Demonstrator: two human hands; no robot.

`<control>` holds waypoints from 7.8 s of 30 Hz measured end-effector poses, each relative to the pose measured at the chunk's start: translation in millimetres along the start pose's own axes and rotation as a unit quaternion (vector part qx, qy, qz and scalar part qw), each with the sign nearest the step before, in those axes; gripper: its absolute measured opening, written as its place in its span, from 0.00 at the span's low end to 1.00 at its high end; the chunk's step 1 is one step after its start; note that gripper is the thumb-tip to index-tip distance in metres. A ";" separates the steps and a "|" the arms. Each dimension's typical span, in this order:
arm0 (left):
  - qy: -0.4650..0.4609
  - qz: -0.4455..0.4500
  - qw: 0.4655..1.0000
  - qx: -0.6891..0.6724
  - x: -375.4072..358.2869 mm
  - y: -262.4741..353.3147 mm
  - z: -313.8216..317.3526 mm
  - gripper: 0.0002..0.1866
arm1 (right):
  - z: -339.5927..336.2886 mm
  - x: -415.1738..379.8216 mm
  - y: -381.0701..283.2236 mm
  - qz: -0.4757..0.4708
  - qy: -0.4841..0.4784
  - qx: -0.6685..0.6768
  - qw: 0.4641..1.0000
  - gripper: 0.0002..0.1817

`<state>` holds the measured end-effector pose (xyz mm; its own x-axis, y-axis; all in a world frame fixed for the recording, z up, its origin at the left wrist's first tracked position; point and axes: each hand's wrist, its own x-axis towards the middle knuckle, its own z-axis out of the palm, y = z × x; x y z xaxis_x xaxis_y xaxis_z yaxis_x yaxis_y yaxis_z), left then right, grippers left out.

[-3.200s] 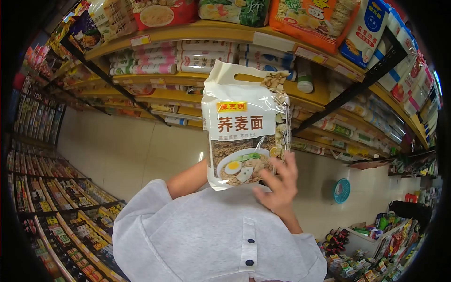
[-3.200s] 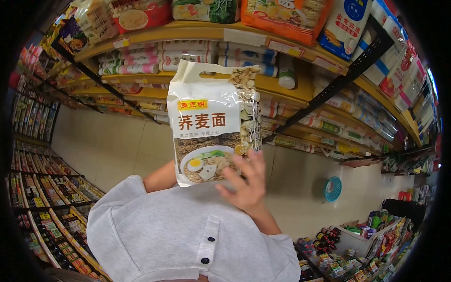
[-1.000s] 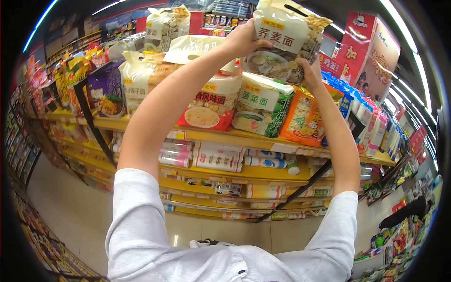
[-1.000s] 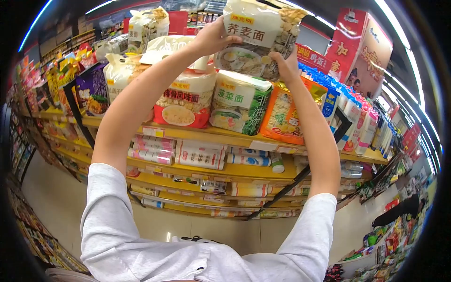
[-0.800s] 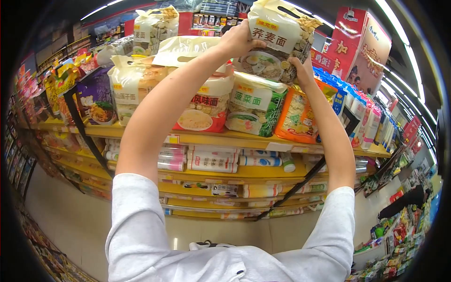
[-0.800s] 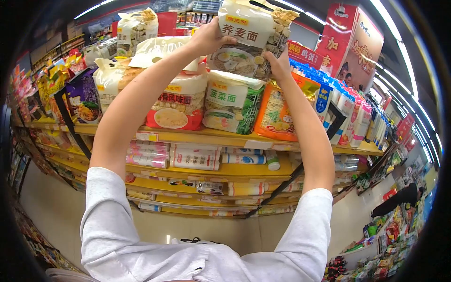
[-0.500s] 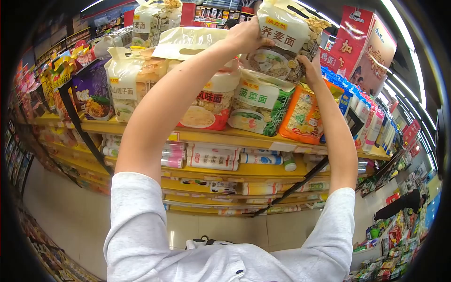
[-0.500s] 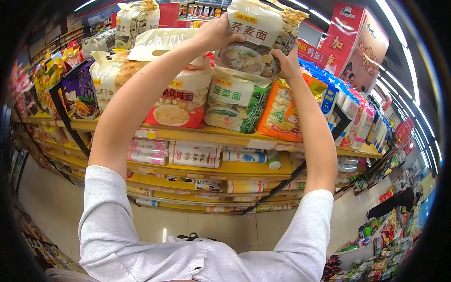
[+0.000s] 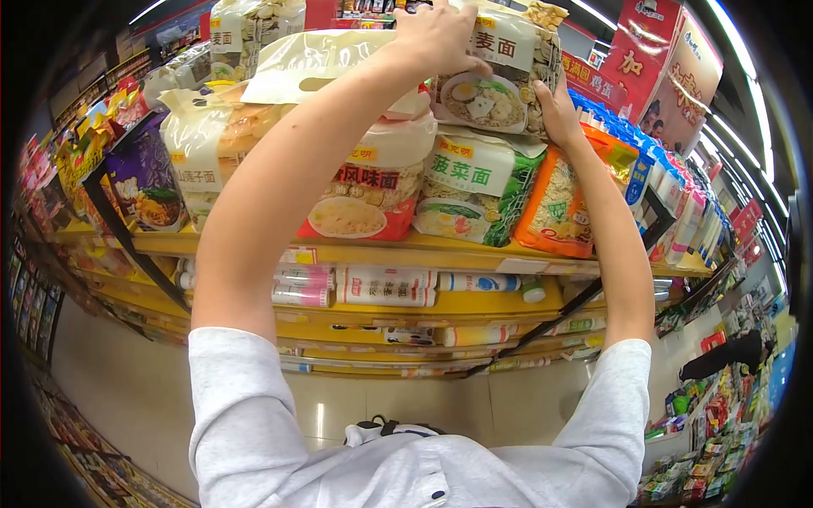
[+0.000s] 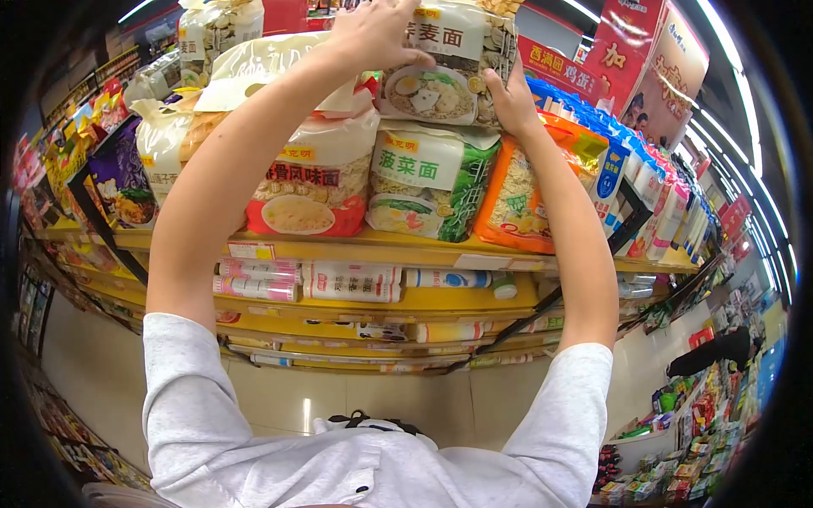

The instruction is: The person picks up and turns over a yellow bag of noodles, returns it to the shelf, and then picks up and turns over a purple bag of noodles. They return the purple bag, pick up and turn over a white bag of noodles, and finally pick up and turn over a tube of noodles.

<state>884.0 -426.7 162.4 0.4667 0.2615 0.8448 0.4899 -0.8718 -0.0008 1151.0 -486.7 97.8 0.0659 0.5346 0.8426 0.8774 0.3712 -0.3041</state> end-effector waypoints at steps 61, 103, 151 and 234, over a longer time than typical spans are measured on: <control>-0.584 -0.531 0.571 -0.225 -763.0 290.4 190.8 0.14 | -196.6 -998.3 -109.8 0.767 -0.385 0.048 0.512 0.15; -0.518 -0.638 0.528 -0.214 -793.9 432.0 232.7 0.13 | -271.3 -80.0 132.3 -0.184 -0.175 -0.402 0.880 0.40; -0.573 -0.553 0.557 -0.235 -790.1 441.9 245.6 0.11 | -288.9 -51.5 90.3 -0.032 -0.412 -0.179 0.893 0.38; 0.037 -0.670 0.328 -0.665 -448.3 532.6 98.4 0.19 | -245.1 -566.5 -59.5 0.588 -0.244 0.520 0.569 0.21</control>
<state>1008.1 -967.5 -269.3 0.4450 0.8111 -0.3796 -0.5589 0.5827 0.5900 1177.9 -997.8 -252.4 -0.0465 0.9307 -0.3627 -0.4106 -0.3488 -0.8425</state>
